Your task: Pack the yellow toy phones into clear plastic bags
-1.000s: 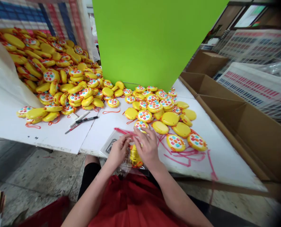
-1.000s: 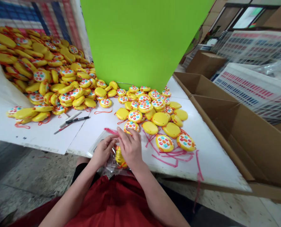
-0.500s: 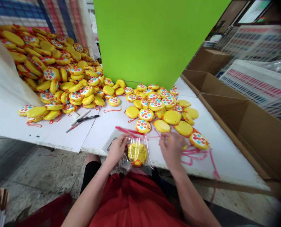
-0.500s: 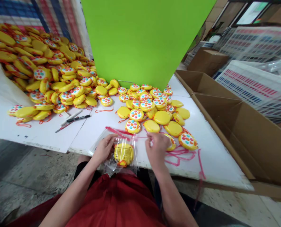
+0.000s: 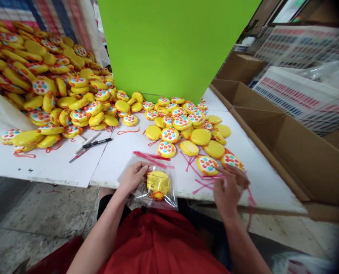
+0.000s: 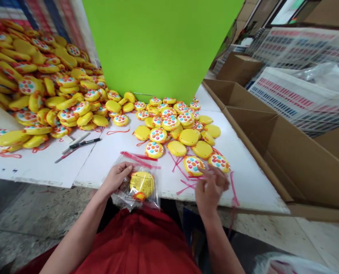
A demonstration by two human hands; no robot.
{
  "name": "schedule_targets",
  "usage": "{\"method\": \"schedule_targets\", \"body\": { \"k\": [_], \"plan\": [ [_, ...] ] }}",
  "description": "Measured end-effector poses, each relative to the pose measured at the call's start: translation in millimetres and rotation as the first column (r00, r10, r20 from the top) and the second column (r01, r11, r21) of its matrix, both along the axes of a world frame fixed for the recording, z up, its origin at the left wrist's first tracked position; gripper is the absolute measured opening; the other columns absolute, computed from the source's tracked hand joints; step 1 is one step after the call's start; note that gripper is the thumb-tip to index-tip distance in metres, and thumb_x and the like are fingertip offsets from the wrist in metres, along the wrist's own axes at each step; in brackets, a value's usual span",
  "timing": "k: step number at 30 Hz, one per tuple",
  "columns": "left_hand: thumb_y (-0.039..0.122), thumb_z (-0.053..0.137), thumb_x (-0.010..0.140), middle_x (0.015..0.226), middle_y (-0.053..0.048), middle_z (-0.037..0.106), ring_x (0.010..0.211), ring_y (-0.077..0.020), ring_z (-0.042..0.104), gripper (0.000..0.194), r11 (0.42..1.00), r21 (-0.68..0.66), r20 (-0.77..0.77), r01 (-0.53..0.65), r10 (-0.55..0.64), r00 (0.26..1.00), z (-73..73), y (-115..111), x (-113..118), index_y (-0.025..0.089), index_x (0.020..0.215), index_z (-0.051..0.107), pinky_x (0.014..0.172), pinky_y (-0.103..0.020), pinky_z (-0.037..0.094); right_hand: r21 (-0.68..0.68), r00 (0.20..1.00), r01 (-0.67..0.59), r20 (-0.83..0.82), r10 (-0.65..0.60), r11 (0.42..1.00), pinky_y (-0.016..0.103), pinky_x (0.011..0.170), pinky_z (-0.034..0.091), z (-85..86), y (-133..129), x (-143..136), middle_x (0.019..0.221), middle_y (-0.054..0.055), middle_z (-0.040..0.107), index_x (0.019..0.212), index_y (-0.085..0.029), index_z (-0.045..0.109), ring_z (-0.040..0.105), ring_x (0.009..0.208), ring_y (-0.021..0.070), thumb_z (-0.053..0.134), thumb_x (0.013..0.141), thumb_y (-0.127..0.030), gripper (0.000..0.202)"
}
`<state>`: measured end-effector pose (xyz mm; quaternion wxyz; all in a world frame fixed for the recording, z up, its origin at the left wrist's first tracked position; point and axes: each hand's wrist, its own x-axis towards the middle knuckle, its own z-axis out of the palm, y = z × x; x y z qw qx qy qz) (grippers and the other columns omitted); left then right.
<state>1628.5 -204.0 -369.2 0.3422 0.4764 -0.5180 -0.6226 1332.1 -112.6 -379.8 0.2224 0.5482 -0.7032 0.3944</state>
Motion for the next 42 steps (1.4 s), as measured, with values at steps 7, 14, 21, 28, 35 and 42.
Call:
{"method": "schedule_targets", "body": {
  "k": [7,14,21,28,35,42],
  "plan": [
    [0.05,0.062,0.076,0.078,0.0,0.067,0.058,-0.0101,0.056,0.034,0.999,0.041,-0.116,-0.005,0.01,0.993,-0.8,4,6,0.018,0.083,0.054,0.056,-0.022,0.044,0.36,0.924,-0.382,0.179,0.339,0.851,0.045,0.092,0.03,-0.4,-54,90,0.09,0.004,0.07,0.088,-0.023,0.068,0.055,0.095,0.0246,0.053,0.086,-0.032,0.018],
    [0.046,0.065,0.076,0.101,-0.007,0.07,0.069,-0.0128,0.062,0.052,0.994,0.109,-0.203,0.008,0.014,0.979,-2.1,4,12,0.017,0.118,0.054,0.061,-0.023,0.047,0.298,0.742,-0.576,0.58,0.335,0.761,0.04,0.084,0.044,-0.3,-62,91,0.081,0.004,0.07,0.085,-0.021,0.064,0.062,0.081,0.0211,0.057,0.079,-0.031,0.013],
    [0.035,0.065,0.074,0.102,-0.007,0.069,0.082,-0.014,0.063,0.037,0.986,0.165,-0.26,0.037,0.007,0.966,1.5,1,16,0.016,0.107,0.064,0.07,-0.024,0.052,0.161,0.507,-0.663,0.816,0.279,0.731,0.037,0.083,0.05,2.8,-49,65,0.091,0.006,0.071,0.095,-0.019,0.068,0.065,0.088,0.0212,0.06,0.08,-0.038,0.025],
    [0.025,0.053,0.067,0.087,-0.006,0.069,0.08,-0.016,0.064,0.009,0.986,0.169,-0.273,0.012,0.035,0.961,0.2,0,15,0.017,0.065,0.052,0.062,-0.023,0.051,0.188,0.525,-0.675,0.802,0.285,0.713,0.036,0.084,0.047,5.0,-48,62,0.086,0.004,0.07,0.082,-0.02,0.068,0.063,0.087,0.0214,0.055,0.08,-0.034,0.018],
    [0.025,0.052,0.064,0.082,-0.007,0.069,0.082,-0.018,0.065,0.012,0.988,0.151,-0.361,0.02,0.036,0.932,1.3,2,15,0.017,0.058,0.046,0.06,-0.023,0.05,0.318,0.569,-0.714,0.783,0.252,0.624,0.028,0.062,0.043,19.0,-51,82,0.067,0.0,0.062,0.078,-0.019,0.065,0.056,0.066,0.0164,0.048,0.086,-0.051,0.036],
    [0.026,0.064,0.069,0.096,-0.005,0.066,0.081,-0.0154,0.064,0.029,0.995,0.094,-0.293,-0.029,0.056,0.954,-3.1,4,12,0.018,0.09,0.047,0.07,-0.03,0.054,0.053,0.631,-0.408,0.738,0.239,0.911,0.025,0.047,0.038,41.9,-42,29,0.052,-0.002,0.051,0.063,-0.019,0.059,0.045,0.048,0.0111,0.055,0.083,-0.044,0.032]
  ]
}}
